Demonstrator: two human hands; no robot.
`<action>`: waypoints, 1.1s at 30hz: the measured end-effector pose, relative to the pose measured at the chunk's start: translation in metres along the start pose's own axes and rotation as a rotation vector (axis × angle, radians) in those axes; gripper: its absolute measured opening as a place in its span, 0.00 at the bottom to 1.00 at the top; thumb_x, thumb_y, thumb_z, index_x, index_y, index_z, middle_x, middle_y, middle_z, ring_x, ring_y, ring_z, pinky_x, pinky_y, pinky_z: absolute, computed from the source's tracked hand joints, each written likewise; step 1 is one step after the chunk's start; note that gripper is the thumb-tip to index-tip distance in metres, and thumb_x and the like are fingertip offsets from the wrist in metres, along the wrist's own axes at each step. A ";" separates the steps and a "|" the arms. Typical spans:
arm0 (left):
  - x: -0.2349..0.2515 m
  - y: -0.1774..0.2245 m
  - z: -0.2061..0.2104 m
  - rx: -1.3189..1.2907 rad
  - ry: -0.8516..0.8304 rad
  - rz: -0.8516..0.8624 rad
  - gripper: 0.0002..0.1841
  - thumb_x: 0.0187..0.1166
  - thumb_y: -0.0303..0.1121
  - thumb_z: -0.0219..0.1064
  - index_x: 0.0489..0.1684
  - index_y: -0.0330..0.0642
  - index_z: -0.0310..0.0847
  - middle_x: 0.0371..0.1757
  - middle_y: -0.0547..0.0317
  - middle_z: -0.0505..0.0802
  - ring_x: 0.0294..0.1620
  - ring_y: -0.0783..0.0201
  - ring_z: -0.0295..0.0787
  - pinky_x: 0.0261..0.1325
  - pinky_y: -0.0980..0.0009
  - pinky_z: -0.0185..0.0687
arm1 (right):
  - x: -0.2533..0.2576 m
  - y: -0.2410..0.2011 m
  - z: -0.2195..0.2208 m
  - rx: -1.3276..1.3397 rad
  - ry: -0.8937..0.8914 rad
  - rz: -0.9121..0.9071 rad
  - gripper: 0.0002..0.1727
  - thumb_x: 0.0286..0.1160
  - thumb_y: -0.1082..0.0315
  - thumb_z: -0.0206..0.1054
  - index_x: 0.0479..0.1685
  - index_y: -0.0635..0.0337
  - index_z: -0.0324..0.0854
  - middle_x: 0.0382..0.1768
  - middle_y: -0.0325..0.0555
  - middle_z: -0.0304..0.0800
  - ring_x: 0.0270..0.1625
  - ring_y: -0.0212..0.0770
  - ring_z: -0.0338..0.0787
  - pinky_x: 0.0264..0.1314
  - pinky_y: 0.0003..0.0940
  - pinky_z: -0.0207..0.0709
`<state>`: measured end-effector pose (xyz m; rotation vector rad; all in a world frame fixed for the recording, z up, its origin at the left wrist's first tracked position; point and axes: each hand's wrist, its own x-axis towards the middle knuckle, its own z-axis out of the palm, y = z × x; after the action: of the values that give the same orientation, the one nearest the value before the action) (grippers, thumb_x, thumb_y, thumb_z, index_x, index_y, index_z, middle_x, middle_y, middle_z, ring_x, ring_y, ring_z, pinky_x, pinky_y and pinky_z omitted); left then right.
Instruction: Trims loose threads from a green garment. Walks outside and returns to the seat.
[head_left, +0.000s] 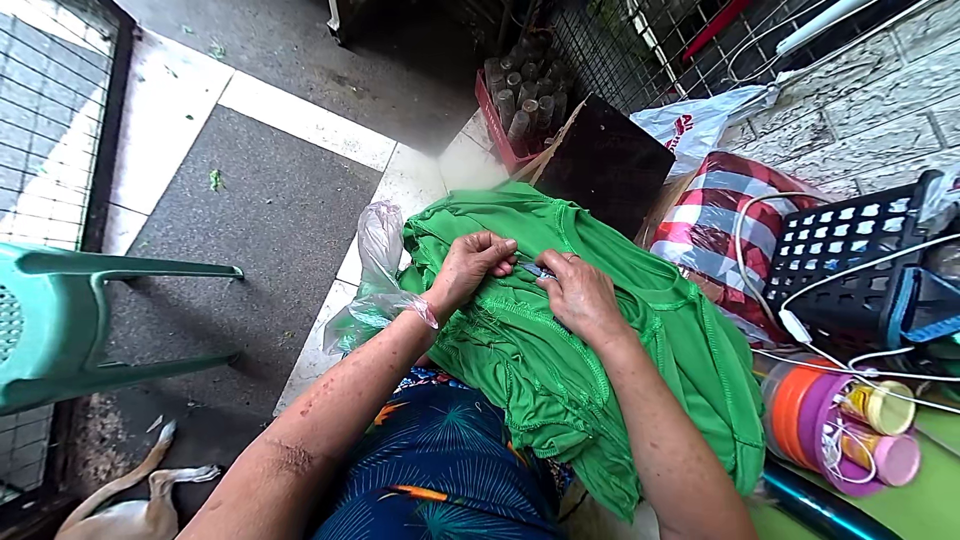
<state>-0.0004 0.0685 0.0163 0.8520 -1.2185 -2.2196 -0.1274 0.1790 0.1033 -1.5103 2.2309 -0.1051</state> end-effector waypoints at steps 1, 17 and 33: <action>0.000 0.000 -0.001 -0.007 0.004 -0.001 0.10 0.86 0.24 0.61 0.31 0.41 0.81 0.26 0.67 0.92 0.24 0.78 0.87 0.32 0.82 0.84 | 0.000 0.001 0.000 0.005 -0.006 0.000 0.11 0.82 0.73 0.66 0.57 0.63 0.87 0.45 0.65 0.89 0.49 0.65 0.91 0.46 0.64 0.79; -0.114 0.042 0.032 0.162 -0.970 0.144 0.10 0.79 0.28 0.68 0.30 0.29 0.87 0.27 0.61 0.89 0.25 0.80 0.81 0.30 0.83 0.78 | -0.003 -0.036 -0.026 0.602 0.029 -0.090 0.38 0.74 0.56 0.76 0.80 0.62 0.67 0.50 0.52 0.91 0.46 0.44 0.91 0.45 0.43 0.85; -0.140 0.059 -0.085 0.970 -0.113 0.497 0.11 0.78 0.34 0.69 0.31 0.37 0.93 0.34 0.58 0.95 0.38 0.71 0.91 0.46 0.73 0.88 | -0.009 -0.099 0.011 0.580 0.010 -0.260 0.07 0.77 0.77 0.66 0.50 0.69 0.84 0.36 0.54 0.90 0.36 0.43 0.89 0.42 0.41 0.84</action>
<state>0.1634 0.0816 0.0736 0.6182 -2.3120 -1.2338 -0.0347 0.1492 0.1262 -1.4433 1.7734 -0.7670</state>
